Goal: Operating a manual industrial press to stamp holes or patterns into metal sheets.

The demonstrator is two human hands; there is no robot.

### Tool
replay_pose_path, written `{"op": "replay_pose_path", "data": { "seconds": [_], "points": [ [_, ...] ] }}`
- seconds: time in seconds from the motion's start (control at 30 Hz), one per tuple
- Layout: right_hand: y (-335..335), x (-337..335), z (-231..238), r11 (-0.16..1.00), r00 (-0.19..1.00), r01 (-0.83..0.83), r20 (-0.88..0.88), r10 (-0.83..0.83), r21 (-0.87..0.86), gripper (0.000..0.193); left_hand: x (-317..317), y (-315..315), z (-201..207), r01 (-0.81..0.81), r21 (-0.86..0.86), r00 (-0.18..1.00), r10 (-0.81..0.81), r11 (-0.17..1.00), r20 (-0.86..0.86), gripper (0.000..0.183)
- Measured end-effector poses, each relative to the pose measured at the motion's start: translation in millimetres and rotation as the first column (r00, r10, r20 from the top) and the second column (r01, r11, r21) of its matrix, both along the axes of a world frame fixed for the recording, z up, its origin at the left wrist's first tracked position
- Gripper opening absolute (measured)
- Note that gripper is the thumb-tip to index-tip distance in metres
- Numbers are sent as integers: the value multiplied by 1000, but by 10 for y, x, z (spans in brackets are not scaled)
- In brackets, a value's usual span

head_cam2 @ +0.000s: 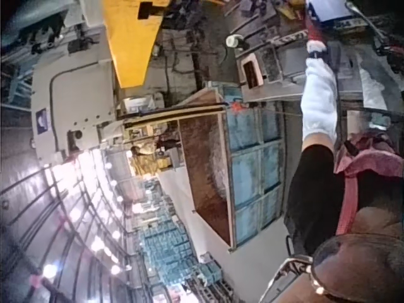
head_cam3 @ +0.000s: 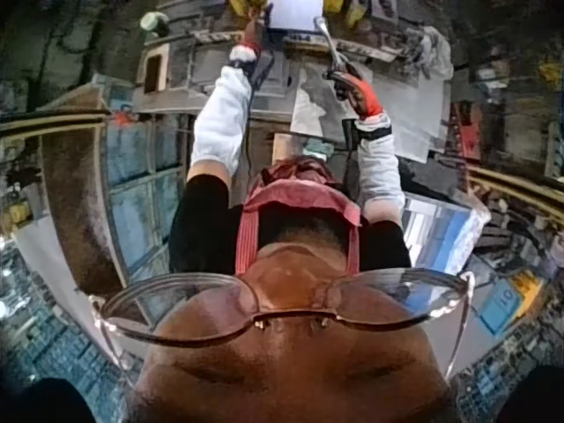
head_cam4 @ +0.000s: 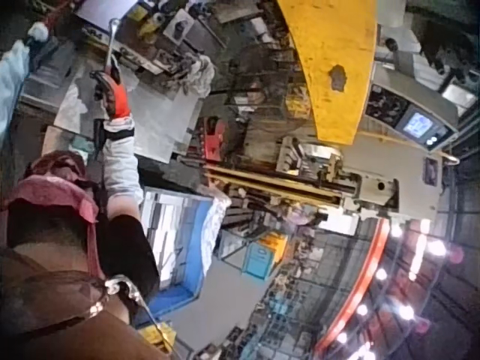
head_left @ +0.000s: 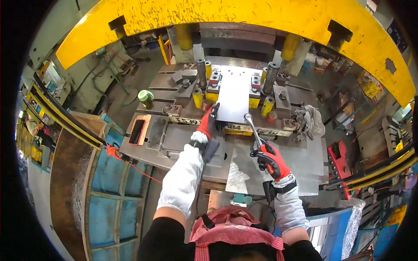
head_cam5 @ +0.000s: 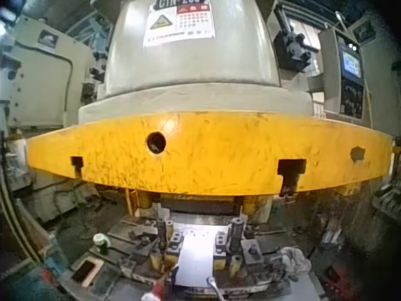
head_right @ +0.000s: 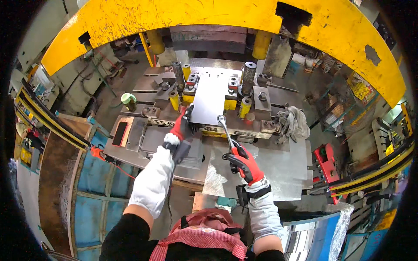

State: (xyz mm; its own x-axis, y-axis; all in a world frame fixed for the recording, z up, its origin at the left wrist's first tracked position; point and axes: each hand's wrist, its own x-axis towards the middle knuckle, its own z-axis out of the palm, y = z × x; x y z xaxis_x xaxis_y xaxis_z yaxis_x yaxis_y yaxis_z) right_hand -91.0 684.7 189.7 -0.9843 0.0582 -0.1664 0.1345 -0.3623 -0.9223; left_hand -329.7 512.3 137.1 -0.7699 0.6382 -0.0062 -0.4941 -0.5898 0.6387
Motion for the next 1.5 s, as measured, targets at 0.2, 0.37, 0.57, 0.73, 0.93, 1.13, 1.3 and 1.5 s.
{"op": "replay_pose_path", "data": {
  "seconds": [0.2,0.37,0.57,0.73,0.93,1.13,1.3,1.5],
  "points": [
    [37,-3,-12,999,999,-36,-20,36,7,40,575,77,124,-82,71,996,78,994,46,31],
    [-13,-28,138,994,994,-111,23,111,17,23,325,113,-132,-269,-20,963,269,963,-14,27],
    [-1,170,-122,988,987,135,-99,-127,81,19,390,308,107,-320,-36,917,319,947,241,32],
    [538,715,-1388,601,625,778,-120,-772,184,36,382,408,133,-297,-91,898,310,951,312,36],
    [546,810,-1922,459,452,863,-86,-888,-210,26,358,338,96,-271,-33,900,265,962,346,47],
    [511,788,-1887,403,397,909,-67,-915,-108,17,355,303,84,-252,-36,899,248,967,361,54],
    [475,808,-1779,405,407,911,3,-914,-76,16,346,337,112,-228,-60,880,232,972,414,55],
    [848,928,-2344,394,393,918,-13,-919,-47,22,356,421,127,-193,-52,898,197,980,394,54]
  ]
}}
